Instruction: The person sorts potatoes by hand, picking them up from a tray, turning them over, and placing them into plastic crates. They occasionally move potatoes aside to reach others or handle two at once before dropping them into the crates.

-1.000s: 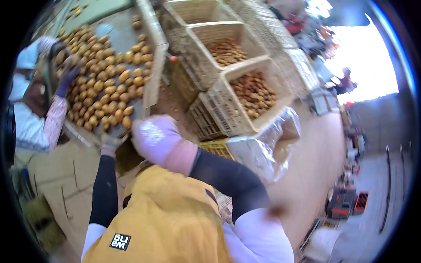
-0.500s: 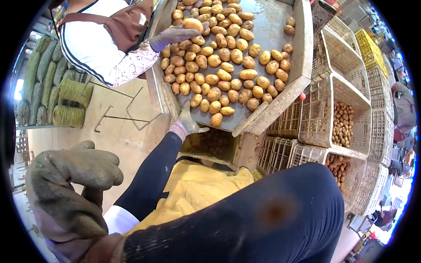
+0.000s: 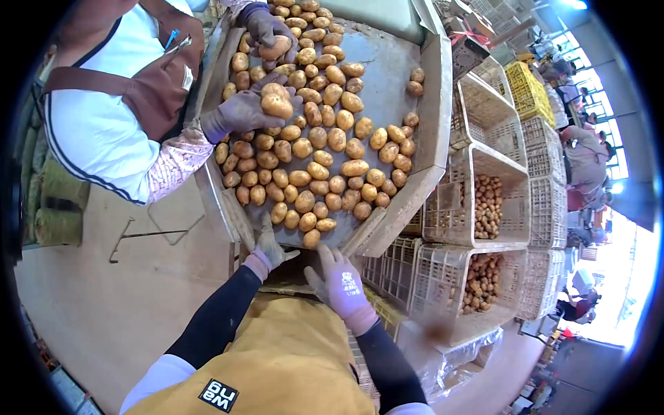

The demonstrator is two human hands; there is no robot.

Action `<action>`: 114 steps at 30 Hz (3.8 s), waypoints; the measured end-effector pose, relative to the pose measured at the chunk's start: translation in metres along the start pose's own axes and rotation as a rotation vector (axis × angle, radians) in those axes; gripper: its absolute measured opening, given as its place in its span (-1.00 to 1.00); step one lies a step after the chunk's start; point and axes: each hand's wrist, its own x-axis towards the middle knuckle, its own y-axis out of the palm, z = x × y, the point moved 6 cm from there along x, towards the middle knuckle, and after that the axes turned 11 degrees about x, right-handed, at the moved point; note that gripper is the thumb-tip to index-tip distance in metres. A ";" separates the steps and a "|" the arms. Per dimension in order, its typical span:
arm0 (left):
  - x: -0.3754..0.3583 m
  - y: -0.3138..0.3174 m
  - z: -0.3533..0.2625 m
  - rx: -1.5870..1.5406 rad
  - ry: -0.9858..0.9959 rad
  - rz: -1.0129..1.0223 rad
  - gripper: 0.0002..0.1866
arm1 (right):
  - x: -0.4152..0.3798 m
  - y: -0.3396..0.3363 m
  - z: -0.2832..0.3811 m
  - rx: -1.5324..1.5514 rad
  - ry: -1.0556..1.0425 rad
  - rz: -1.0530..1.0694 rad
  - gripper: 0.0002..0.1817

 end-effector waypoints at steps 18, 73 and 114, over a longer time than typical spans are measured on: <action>-0.010 0.011 -0.010 -0.343 0.343 0.185 -0.31 | 0.058 0.096 -0.029 -0.265 -0.141 -0.023 -0.30; 0.018 -0.009 0.012 -0.026 -0.066 -0.049 -0.35 | 0.224 -0.130 0.038 1.334 -0.302 -0.451 -0.63; 0.015 -0.007 0.006 0.041 -0.065 -0.053 -0.26 | 0.037 -0.024 -0.041 2.660 0.444 -0.168 -0.30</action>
